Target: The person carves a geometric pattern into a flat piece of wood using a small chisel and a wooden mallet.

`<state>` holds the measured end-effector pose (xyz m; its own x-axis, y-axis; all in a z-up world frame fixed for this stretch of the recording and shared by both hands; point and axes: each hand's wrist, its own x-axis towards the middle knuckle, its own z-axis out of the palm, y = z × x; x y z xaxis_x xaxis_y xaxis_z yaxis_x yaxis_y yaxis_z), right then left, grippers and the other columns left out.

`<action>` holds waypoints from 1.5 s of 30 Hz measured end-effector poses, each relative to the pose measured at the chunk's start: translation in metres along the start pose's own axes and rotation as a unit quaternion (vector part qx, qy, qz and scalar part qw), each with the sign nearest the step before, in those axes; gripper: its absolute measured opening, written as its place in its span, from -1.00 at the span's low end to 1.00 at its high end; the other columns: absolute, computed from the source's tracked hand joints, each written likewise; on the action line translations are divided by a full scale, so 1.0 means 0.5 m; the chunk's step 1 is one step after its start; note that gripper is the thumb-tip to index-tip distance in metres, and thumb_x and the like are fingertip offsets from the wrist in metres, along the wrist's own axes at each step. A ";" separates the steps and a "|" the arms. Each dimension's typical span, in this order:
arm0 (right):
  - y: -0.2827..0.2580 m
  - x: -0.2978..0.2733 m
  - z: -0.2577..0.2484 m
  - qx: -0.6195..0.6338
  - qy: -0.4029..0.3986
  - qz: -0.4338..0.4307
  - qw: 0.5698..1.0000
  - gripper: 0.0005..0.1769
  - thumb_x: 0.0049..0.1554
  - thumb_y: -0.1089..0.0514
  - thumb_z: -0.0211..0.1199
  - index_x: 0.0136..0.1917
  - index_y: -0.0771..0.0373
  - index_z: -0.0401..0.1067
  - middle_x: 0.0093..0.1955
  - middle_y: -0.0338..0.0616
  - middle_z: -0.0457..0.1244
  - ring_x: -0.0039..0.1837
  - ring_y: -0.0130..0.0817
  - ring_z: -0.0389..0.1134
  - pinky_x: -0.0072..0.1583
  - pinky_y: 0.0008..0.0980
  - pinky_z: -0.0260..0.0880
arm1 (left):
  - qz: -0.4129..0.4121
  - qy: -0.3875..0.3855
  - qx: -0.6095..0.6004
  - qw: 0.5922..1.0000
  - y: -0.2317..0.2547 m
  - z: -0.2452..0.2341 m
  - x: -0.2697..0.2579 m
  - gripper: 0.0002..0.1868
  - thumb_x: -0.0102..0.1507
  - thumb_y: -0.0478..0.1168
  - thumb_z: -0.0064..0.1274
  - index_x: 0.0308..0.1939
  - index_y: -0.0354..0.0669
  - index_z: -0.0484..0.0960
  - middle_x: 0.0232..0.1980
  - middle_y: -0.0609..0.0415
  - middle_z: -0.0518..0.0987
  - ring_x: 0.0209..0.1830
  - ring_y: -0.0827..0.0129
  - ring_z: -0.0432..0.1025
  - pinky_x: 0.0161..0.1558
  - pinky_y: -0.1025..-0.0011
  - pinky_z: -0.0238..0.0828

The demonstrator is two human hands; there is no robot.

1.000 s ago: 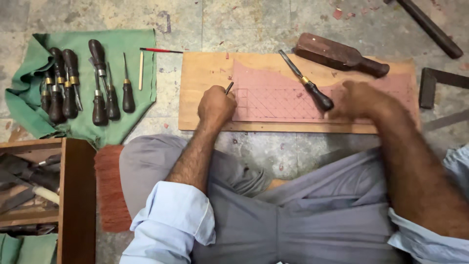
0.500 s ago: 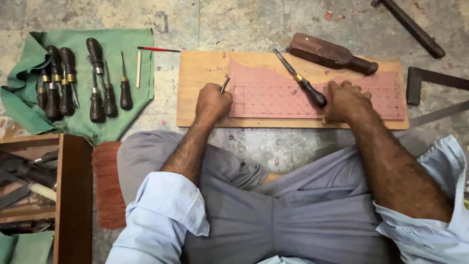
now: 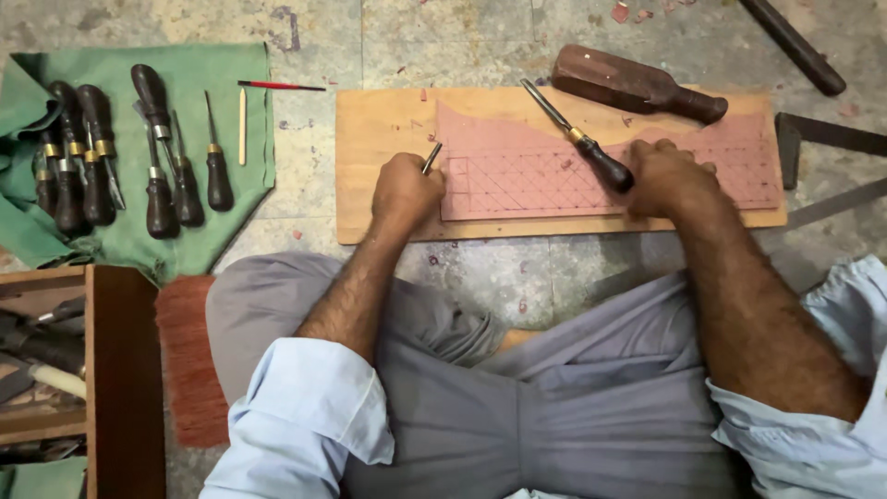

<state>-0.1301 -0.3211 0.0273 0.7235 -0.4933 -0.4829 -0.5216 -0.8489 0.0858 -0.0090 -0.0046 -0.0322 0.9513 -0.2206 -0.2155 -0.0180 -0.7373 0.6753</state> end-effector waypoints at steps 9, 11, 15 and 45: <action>0.019 0.008 -0.041 0.115 0.136 -0.078 0.981 -0.24 -0.05 0.32 0.29 0.45 0.12 0.39 0.37 0.11 0.28 0.36 0.07 0.30 0.30 -0.03 0.32 | -0.007 0.007 0.049 0.999 0.042 -0.012 -0.016 -0.59 0.19 0.08 0.14 -0.36 -0.25 0.68 -0.28 -0.22 0.66 -0.21 -0.12 0.56 -0.14 -0.02 0.47; 0.016 -0.001 -0.051 0.099 0.148 -0.096 0.979 -0.23 -0.08 0.35 0.29 0.44 0.13 0.41 0.36 0.13 0.30 0.37 0.07 0.30 0.31 -0.02 0.30 | -0.007 0.002 0.059 0.998 0.045 -0.008 -0.012 -0.59 0.20 0.09 0.12 -0.36 -0.25 0.67 -0.28 -0.22 0.66 -0.21 -0.13 0.55 -0.14 -0.03 0.46; 0.002 -0.001 -0.069 0.106 0.156 -0.134 0.973 -0.23 -0.08 0.39 0.29 0.44 0.19 0.41 0.32 0.21 0.30 0.35 0.11 0.30 0.30 -0.03 0.31 | -0.017 -0.013 0.077 0.997 0.050 -0.008 -0.005 -0.60 0.19 0.07 0.09 -0.35 -0.25 0.67 -0.28 -0.22 0.66 -0.20 -0.12 0.55 -0.12 -0.02 0.46; -0.058 -0.016 -0.083 0.156 0.140 -0.249 0.946 -0.31 -0.01 0.22 0.38 0.40 0.33 0.39 0.28 0.26 0.33 0.27 0.15 0.36 0.25 -0.08 0.36 | -0.006 0.026 0.080 0.996 0.055 -0.002 -0.002 -0.56 0.25 0.11 0.06 -0.38 -0.23 0.69 -0.35 -0.24 0.64 -0.29 -0.16 0.56 -0.19 -0.04 0.47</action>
<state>-0.1022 -0.3005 0.0646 0.9831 -0.1151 -0.1425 -0.1611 -0.9136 -0.3733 -0.0100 -0.0239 -0.0126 0.9663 -0.1809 -0.1830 -0.0514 -0.8325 0.5516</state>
